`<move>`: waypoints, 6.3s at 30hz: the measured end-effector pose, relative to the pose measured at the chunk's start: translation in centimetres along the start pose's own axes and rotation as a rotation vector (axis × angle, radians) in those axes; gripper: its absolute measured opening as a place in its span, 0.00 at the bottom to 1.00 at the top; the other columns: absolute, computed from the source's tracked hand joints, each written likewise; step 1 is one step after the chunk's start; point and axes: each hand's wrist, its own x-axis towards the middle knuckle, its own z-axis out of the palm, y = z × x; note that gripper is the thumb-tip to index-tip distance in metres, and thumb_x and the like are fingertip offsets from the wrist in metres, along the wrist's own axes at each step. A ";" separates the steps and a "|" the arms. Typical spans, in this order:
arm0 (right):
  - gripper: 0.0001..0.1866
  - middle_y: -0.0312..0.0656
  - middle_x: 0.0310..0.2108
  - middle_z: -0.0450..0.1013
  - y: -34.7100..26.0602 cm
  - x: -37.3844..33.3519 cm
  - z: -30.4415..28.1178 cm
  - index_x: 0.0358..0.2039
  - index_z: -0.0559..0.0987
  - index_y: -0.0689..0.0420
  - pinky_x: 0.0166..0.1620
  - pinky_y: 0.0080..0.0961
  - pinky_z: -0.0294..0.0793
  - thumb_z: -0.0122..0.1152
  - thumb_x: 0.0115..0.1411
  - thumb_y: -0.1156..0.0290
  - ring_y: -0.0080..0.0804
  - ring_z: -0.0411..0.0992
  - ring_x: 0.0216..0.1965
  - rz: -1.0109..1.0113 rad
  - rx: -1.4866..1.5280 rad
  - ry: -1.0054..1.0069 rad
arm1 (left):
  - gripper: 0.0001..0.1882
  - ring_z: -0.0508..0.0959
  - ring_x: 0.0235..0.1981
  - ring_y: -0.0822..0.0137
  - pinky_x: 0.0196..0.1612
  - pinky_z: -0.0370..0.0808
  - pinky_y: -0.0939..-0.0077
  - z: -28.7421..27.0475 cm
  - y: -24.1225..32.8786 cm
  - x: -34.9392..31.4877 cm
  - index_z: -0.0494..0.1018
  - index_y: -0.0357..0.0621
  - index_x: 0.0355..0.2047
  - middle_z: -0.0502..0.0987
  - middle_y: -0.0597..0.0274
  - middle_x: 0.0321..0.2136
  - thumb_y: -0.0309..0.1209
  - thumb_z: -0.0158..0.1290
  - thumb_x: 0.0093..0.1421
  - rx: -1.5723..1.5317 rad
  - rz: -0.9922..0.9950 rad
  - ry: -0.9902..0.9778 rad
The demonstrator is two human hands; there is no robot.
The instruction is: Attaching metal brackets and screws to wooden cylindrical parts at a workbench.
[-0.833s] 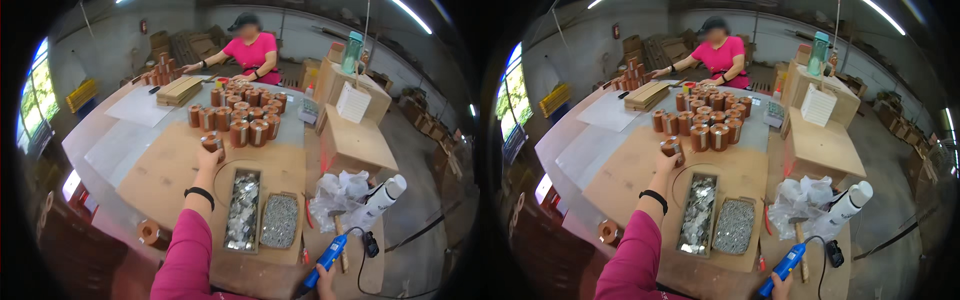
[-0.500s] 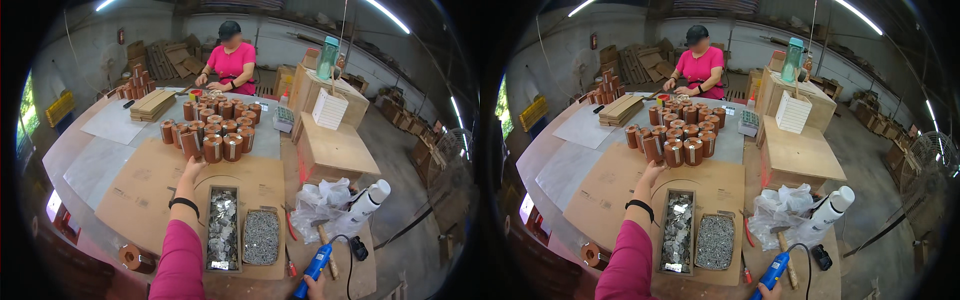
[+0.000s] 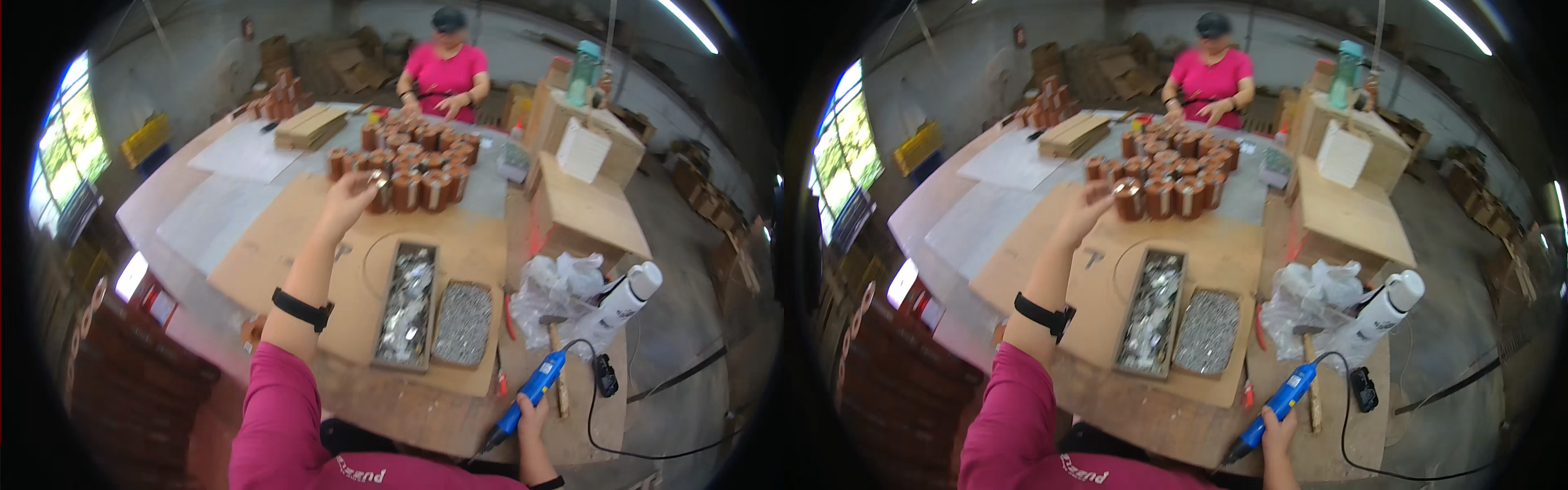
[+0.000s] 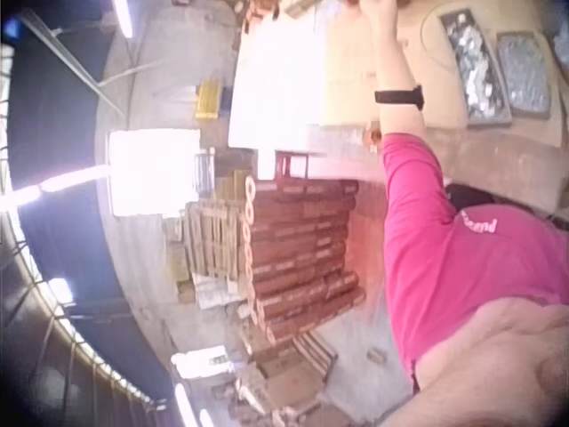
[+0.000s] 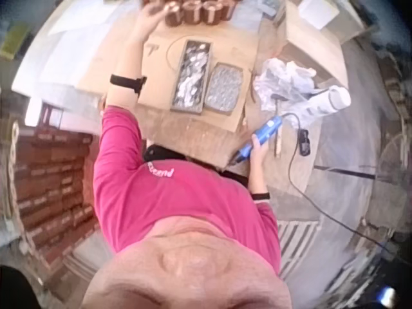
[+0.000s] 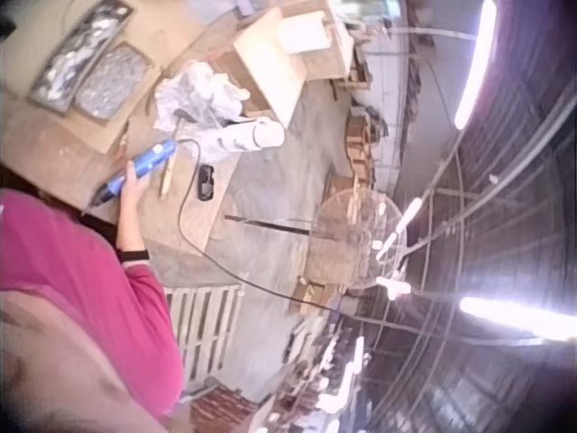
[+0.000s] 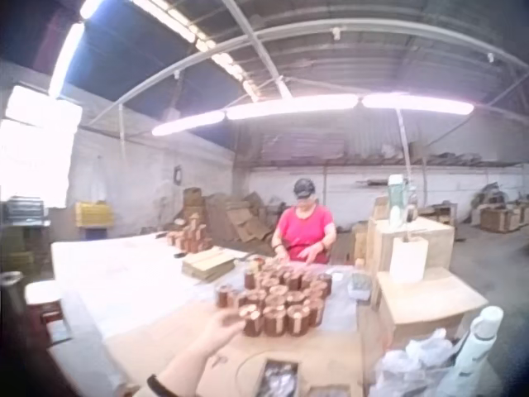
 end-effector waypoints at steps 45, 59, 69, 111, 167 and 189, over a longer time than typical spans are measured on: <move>0.16 0.41 0.24 0.70 0.4 0.4 0.0 0.29 0.72 0.64 0.31 0.23 0.68 0.59 0.45 0.65 0.26 0.68 0.25 -0.018 -0.055 0.009 | 0.26 0.64 0.50 0.52 0.50 0.64 0.66 8.2 2.0 -29.7 0.68 0.45 0.36 0.58 0.49 0.50 0.27 0.65 0.34 0.144 0.087 -0.621; 0.15 0.41 0.25 0.70 -0.2 0.1 0.4 0.30 0.71 0.64 0.31 0.22 0.68 0.59 0.46 0.67 0.26 0.68 0.26 -0.018 -0.019 -0.004 | 0.48 0.63 0.52 0.59 0.51 0.63 0.65 7.1 -0.3 -31.7 0.44 0.42 0.58 0.56 0.52 0.53 0.30 0.63 0.42 -0.043 -0.070 -0.385; 0.15 0.41 0.25 0.70 0.3 0.4 0.0 0.31 0.71 0.65 0.31 0.22 0.68 0.59 0.46 0.67 0.26 0.68 0.26 -0.022 -0.033 -0.005 | 0.11 0.75 0.31 0.60 0.35 0.71 0.68 3.4 -0.8 -18.0 0.73 0.47 0.35 0.75 0.55 0.29 0.29 0.52 0.49 0.613 -0.078 -0.281; 0.15 0.39 0.24 0.69 0.1 0.4 0.1 0.30 0.71 0.63 0.31 0.21 0.67 0.59 0.46 0.66 0.24 0.67 0.25 -0.020 -0.041 -0.011 | 0.09 0.69 0.33 0.61 0.39 0.63 0.67 9.4 4.4 -30.7 0.73 0.46 0.25 0.71 0.66 0.27 0.25 0.57 0.40 0.423 0.452 -0.354; 0.14 0.39 0.23 0.70 0.0 0.2 0.2 0.28 0.72 0.64 0.28 0.21 0.67 0.60 0.46 0.66 0.24 0.67 0.23 -0.033 -0.047 0.014 | 0.13 0.74 0.39 0.63 0.44 0.57 0.61 16.6 -1.4 -15.8 0.74 0.52 0.35 0.76 0.61 0.34 0.35 0.55 0.47 1.182 0.046 -1.030; 0.14 0.38 0.20 0.66 -2.3 0.3 0.5 0.30 0.69 0.60 0.25 0.22 0.66 0.58 0.45 0.66 0.27 0.65 0.21 0.270 0.388 -0.002 | 0.06 0.75 0.24 0.68 0.30 0.71 0.78 10.8 6.7 -21.4 0.74 0.38 0.27 0.76 0.58 0.23 0.27 0.54 0.48 0.198 0.166 -0.511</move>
